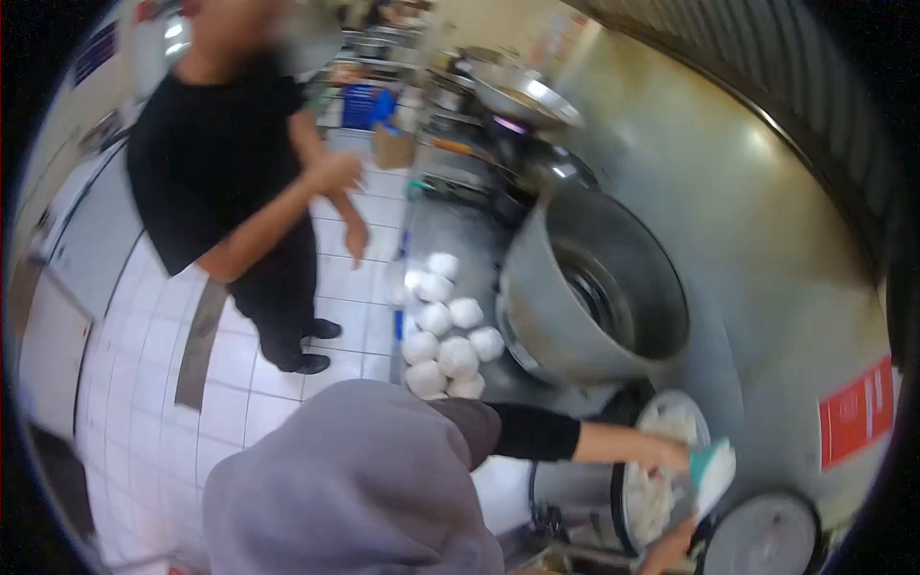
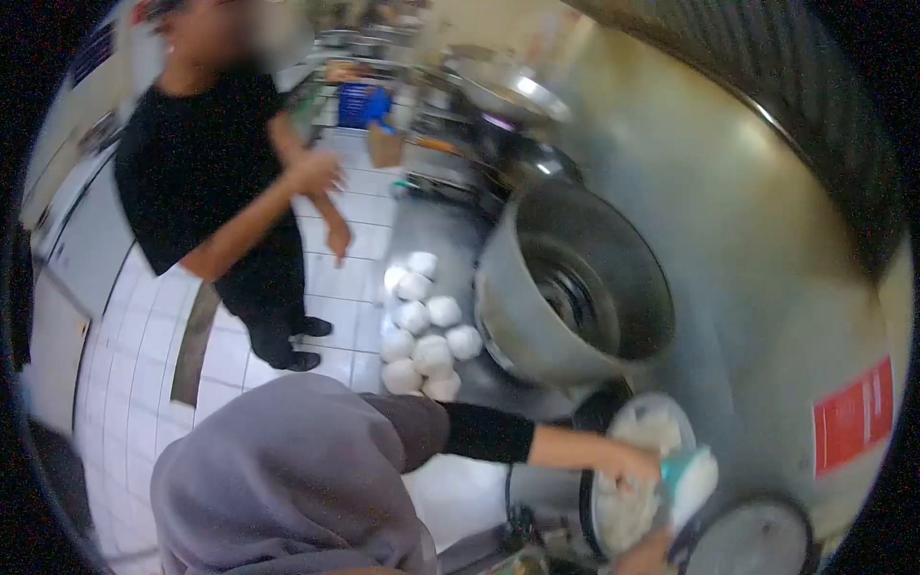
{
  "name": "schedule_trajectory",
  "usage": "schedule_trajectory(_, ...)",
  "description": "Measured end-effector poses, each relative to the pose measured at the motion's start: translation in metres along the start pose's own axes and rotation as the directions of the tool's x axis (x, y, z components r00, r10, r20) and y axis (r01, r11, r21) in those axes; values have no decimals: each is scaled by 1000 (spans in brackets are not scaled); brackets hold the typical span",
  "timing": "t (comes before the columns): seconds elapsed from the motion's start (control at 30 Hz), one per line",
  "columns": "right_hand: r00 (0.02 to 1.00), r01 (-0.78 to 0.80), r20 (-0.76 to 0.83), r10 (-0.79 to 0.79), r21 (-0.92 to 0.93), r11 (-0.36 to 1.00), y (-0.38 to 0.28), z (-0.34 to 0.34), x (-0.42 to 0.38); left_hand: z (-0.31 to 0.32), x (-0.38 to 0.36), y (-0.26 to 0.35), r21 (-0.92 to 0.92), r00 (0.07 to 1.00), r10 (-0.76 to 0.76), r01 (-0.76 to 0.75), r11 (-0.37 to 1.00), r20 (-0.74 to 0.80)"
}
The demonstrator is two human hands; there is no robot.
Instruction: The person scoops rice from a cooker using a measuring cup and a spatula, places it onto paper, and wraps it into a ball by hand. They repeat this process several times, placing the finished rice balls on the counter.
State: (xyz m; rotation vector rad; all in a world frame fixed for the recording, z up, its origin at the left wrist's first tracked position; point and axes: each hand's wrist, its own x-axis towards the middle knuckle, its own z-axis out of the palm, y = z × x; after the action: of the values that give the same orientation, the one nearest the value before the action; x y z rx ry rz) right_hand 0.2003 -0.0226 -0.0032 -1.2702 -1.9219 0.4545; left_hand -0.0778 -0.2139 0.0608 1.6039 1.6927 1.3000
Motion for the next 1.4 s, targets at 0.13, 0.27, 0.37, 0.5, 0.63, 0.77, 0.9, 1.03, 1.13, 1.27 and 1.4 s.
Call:
schedule_trajectory(0.13, 999, 4, 37, 1, -126, 992, 8, 0, -30, 149, 149, -77, -638, 799, 477, -159, 754, 365)
schedule_trajectory(0.27, 972, -216, 44, 230, -215, 952, -37, -22, -50, 132, 150, -41, -566, 799, -138, 525, 635, 586)
schedule_trajectory(0.37, 977, -183, 44, 207, -312, 932, -31, -32, -52, 127, 145, -39, -579, 791, -133, 540, 611, 598)
schedule_trajectory(0.5, 973, -204, 38, 229, -333, 921, -24, -39, -49, 124, 139, -47, -628, 784, -126, 572, 527, 608)
schedule_trajectory(0.63, 964, -172, 116, 240, -417, 893, -7, -34, -42, 109, 137, -49, -695, 761, -51, 616, 370, 647)
schedule_trajectory(0.77, 974, -221, -89, 206, -224, 949, -37, -18, -38, 103, 134, -48, -680, 816, -106, 538, 498, 569)
schedule_trajectory(0.9, 988, -153, -76, 135, -334, 930, -37, 1, -21, 99, 117, -58, -654, 784, -141, 589, 474, 604)
schedule_trajectory(1.03, 991, -125, -13, 136, -480, 869, 10, 2, 17, 82, 88, -77, -711, 751, -61, 644, 282, 657)
schedule_trajectory(1.13, 981, 11, 150, 121, -671, 741, 33, -2, 30, 60, 48, -90, -741, 750, -32, 658, 135, 661)
schedule_trajectory(1.27, 986, 68, -27, -168, -842, 535, 7, -15, 5, 37, -17, -111, -798, 808, -192, 585, 146, 557)
schedule_trajectory(1.4, 945, 214, -94, -313, -545, 810, 8, -22, -35, 38, -85, -144, -797, 784, -460, 559, 229, 417)
